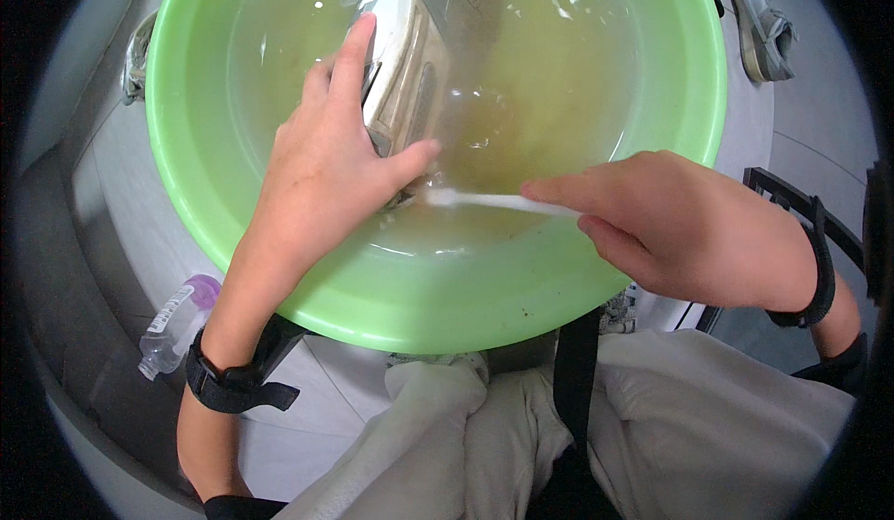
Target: The person scrubs the sole of a shoe with a toothbrush in a basin of water and pours cleaning liquid onto the sole.
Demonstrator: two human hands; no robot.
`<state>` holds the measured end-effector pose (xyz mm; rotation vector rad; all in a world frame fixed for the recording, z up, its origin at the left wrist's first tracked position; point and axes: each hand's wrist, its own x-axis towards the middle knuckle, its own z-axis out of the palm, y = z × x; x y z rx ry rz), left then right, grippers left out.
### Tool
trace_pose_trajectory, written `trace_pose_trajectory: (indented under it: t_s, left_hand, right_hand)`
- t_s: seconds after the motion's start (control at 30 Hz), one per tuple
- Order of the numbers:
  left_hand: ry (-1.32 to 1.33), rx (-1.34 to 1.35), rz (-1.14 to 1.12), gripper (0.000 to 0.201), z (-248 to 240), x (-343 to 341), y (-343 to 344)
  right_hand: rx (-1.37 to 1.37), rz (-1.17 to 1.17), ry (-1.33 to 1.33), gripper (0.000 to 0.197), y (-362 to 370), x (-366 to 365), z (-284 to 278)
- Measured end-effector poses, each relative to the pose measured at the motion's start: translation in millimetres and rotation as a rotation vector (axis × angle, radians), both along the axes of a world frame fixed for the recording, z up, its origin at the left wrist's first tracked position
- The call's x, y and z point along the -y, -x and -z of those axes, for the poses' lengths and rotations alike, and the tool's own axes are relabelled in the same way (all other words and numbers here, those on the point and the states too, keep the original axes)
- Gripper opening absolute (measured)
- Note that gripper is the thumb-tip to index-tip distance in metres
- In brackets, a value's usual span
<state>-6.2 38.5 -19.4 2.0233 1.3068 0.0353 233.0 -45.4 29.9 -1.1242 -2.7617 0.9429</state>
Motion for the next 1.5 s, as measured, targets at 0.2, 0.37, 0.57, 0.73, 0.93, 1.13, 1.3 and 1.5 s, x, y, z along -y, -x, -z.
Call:
trace_pose_trajectory:
  t_s: [0.2,0.37,0.57,0.73,0.93,1.13,1.3,1.5]
  left_hand:
    - [-0.038,-0.025,0.017,0.092,2,0,1]
    - [-0.003,-0.004,-0.007,0.092,-1,1,2]
    - [0.007,-0.014,-0.018,0.092,-3,2,2]
    - [0.017,0.002,-0.018,0.092,-1,1,1]
    - [-0.010,0.007,-0.009,0.092,0,1,3]
    - [0.020,-0.027,-0.015,0.092,-4,-1,0]
    - [0.024,-0.025,-0.005,0.093,-2,-2,1]
    - [0.055,0.000,-0.017,0.092,-4,-2,0]
  right_hand:
    - [-0.124,0.401,0.405,0.044,6,2,-21]
    - [-0.045,0.365,0.264,0.042,11,8,-16]
    - [0.130,0.292,0.264,0.043,12,-1,-22]
    - [-0.001,0.319,0.210,0.044,11,3,-23]
    - [0.015,0.279,0.241,0.045,9,-2,-23]
    - [0.020,0.275,0.204,0.046,6,-3,-23]
    - [0.019,0.337,0.219,0.045,7,4,-21]
    - [0.096,0.261,0.168,0.042,9,2,-21]
